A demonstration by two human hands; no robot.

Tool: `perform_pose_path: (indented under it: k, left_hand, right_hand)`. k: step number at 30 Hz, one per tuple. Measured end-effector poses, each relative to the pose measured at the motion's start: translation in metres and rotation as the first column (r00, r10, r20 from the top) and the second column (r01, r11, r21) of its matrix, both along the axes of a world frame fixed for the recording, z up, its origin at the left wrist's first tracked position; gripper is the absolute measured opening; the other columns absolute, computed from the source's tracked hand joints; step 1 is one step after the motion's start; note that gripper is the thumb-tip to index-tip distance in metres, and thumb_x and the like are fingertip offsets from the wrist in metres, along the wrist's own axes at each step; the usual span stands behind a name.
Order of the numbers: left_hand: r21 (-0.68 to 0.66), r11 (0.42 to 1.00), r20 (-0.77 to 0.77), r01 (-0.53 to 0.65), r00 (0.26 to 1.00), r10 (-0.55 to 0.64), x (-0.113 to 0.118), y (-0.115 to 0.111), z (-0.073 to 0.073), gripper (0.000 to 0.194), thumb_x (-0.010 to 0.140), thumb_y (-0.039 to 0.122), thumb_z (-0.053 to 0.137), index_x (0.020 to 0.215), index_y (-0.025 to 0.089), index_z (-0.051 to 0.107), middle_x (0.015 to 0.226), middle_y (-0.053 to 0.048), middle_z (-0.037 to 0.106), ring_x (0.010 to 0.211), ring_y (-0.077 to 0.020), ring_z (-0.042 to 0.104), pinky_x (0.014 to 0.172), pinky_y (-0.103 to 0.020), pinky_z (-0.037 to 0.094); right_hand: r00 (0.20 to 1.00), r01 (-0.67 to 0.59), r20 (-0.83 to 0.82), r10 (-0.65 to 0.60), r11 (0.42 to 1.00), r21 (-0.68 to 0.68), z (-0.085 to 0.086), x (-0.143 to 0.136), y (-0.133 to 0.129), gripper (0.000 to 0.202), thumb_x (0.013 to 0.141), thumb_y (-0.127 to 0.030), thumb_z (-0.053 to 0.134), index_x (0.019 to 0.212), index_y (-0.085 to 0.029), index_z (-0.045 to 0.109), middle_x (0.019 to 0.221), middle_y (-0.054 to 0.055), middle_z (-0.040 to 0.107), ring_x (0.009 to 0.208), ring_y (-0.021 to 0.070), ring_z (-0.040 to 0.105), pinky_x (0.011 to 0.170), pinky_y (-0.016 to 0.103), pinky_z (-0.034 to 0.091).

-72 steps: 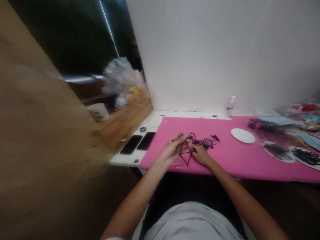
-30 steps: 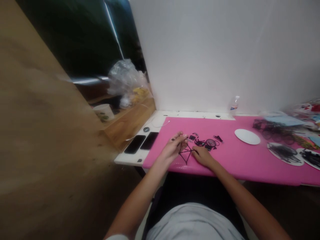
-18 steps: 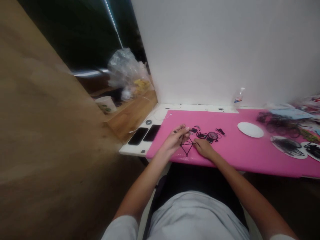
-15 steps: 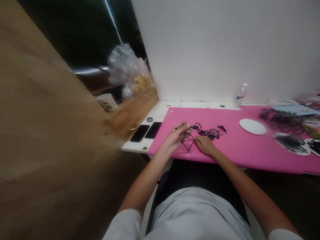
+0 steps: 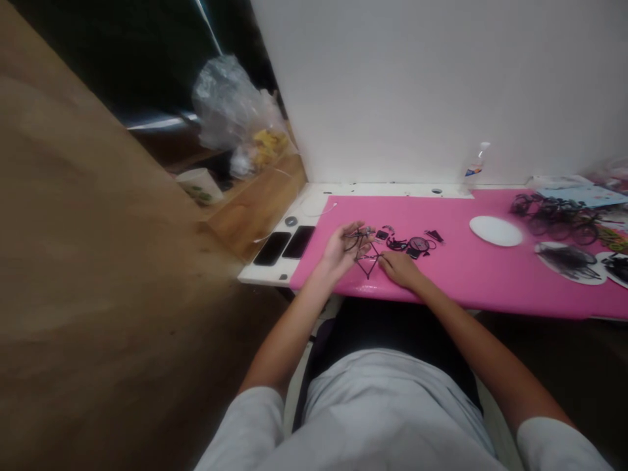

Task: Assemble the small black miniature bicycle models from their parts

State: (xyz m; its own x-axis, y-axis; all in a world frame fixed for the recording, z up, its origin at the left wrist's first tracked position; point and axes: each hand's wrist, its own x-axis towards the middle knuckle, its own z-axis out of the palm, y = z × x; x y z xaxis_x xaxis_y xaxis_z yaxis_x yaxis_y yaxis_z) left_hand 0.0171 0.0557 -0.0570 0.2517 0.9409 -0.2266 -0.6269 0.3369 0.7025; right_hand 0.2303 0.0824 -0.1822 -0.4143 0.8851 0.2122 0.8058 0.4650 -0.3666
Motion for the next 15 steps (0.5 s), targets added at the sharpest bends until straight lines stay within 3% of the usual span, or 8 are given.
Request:
perform_pose_path:
  k: [15]
  left_hand:
    - [0.038,0.999,-0.001,0.022,1.000,-0.022,-0.007,0.021,-0.022,0.024,0.077,0.018,0.061,0.100,0.018,0.070,0.105,-0.011,0.084,0.089,-0.0231,0.082,0.078,-0.031,0.060]
  right_hand:
    - [0.994,0.016,0.112,-0.014,1.000,-0.018,0.008,-0.003,-0.004,0.037,0.121,-0.034,0.045,0.113,-0.016,0.076,0.117,0.015,0.081,0.103,0.0253,0.073,0.086,0.031,0.042]
